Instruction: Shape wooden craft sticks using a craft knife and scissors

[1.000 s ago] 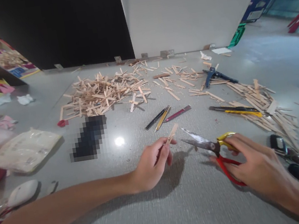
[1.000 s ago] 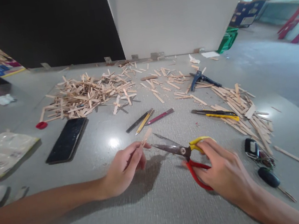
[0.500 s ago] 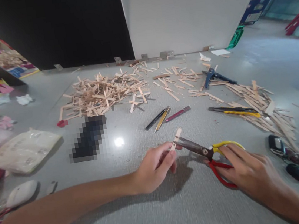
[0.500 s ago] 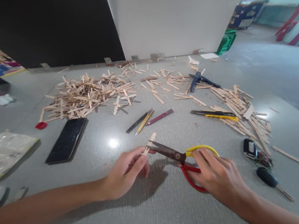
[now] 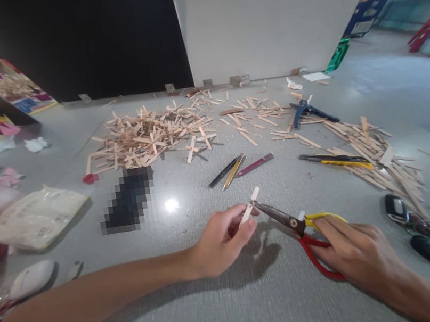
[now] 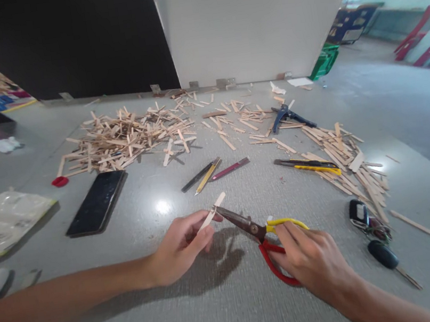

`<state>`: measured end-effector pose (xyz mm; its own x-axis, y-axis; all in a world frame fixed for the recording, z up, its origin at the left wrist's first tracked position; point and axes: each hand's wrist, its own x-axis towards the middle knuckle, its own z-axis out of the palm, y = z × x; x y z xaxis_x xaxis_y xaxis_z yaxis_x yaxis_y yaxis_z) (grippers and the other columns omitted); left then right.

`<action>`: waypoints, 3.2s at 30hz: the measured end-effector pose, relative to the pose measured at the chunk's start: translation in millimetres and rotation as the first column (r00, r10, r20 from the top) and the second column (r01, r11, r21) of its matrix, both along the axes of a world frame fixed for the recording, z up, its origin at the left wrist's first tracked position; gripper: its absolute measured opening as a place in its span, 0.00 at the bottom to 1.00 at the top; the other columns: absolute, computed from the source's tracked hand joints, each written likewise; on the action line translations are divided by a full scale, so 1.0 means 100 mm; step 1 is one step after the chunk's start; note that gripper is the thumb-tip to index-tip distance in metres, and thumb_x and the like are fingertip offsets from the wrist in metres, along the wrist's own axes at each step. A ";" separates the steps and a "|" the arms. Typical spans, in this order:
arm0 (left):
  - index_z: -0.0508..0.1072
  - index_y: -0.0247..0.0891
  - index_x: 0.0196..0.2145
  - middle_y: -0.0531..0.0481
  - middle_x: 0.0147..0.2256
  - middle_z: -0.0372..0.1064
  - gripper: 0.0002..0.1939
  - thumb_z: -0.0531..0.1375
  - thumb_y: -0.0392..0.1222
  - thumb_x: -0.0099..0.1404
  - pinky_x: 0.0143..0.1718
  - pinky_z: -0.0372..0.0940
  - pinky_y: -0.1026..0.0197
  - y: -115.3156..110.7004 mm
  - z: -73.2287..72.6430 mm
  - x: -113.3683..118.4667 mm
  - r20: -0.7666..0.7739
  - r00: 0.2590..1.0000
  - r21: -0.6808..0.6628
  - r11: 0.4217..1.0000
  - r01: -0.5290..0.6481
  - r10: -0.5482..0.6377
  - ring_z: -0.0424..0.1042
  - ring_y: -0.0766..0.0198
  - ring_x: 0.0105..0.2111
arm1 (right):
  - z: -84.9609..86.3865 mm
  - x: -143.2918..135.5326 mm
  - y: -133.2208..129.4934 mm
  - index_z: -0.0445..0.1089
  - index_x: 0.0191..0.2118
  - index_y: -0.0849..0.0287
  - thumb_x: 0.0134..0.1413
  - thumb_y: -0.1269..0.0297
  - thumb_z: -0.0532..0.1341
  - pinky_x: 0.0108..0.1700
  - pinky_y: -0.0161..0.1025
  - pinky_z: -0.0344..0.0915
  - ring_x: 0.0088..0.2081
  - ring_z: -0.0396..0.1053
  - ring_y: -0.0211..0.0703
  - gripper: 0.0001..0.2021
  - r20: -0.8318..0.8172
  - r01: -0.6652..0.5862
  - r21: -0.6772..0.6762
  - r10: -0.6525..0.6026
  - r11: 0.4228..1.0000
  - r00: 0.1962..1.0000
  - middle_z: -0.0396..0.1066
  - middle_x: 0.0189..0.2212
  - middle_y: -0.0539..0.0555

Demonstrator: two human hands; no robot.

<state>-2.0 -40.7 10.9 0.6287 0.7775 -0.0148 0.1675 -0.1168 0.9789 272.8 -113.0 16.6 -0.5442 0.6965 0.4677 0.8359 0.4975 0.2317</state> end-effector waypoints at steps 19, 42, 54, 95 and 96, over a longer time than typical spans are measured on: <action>0.78 0.34 0.40 0.56 0.20 0.64 0.26 0.50 0.57 0.80 0.23 0.56 0.64 0.01 -0.02 0.01 0.010 0.993 -0.046 0.992 -0.114 0.115 0.61 0.67 0.20 | 0.09 -0.08 0.05 0.56 0.20 0.53 0.65 0.45 0.63 0.18 0.33 0.51 0.19 0.49 0.36 0.27 -0.488 0.009 -0.618 -0.393 0.786 0.779 0.50 0.16 0.43; 0.76 0.36 0.37 0.51 0.23 0.71 0.27 0.48 0.58 0.82 0.22 0.59 0.66 -0.02 0.00 0.00 0.059 0.998 0.011 0.999 -0.039 0.038 0.61 0.67 0.20 | 0.00 0.01 0.05 0.78 0.37 0.64 0.80 0.53 0.53 0.24 0.41 0.69 0.25 0.79 0.47 0.25 -0.070 0.069 0.017 -0.067 0.998 0.995 0.78 0.27 0.56; 0.78 0.30 0.53 0.51 0.24 0.71 0.28 0.48 0.56 0.82 0.20 0.55 0.66 -0.03 -0.01 -0.01 0.094 0.995 -0.046 0.999 -0.018 0.022 0.60 0.66 0.21 | 0.07 0.01 -0.01 0.79 0.29 0.63 0.82 0.63 0.45 0.23 0.39 0.66 0.19 0.73 0.42 0.32 0.077 -0.010 0.076 0.004 0.997 0.997 0.77 0.23 0.58; 0.61 0.40 0.49 0.47 0.34 0.79 0.17 0.51 0.58 0.82 0.24 0.61 0.65 -0.05 -0.05 0.03 0.168 0.978 -0.112 0.988 -0.107 0.125 0.64 0.68 0.22 | 0.01 0.01 -0.08 0.74 0.33 0.61 0.65 0.24 0.51 0.26 0.34 0.68 0.17 0.64 0.37 0.40 -0.456 -0.887 -0.457 -0.873 0.063 0.173 0.65 0.17 0.48; 0.61 0.40 0.49 0.46 0.35 0.79 0.17 0.51 0.58 0.82 0.25 0.62 0.65 -0.06 -0.04 0.03 0.164 0.980 -0.105 0.989 -0.101 0.117 0.64 0.68 0.23 | -0.02 -0.01 -0.13 0.73 0.32 0.61 0.66 0.24 0.49 0.25 0.33 0.67 0.17 0.65 0.37 0.40 -0.471 -0.879 -0.474 -0.858 0.052 0.204 0.66 0.16 0.49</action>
<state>0.8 -46.4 6.4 0.5403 0.8415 0.0073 0.0050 -0.0119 0.9999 272.1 -125.7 14.5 -0.5213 0.7419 -0.4218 -0.1667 -0.5732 -0.8023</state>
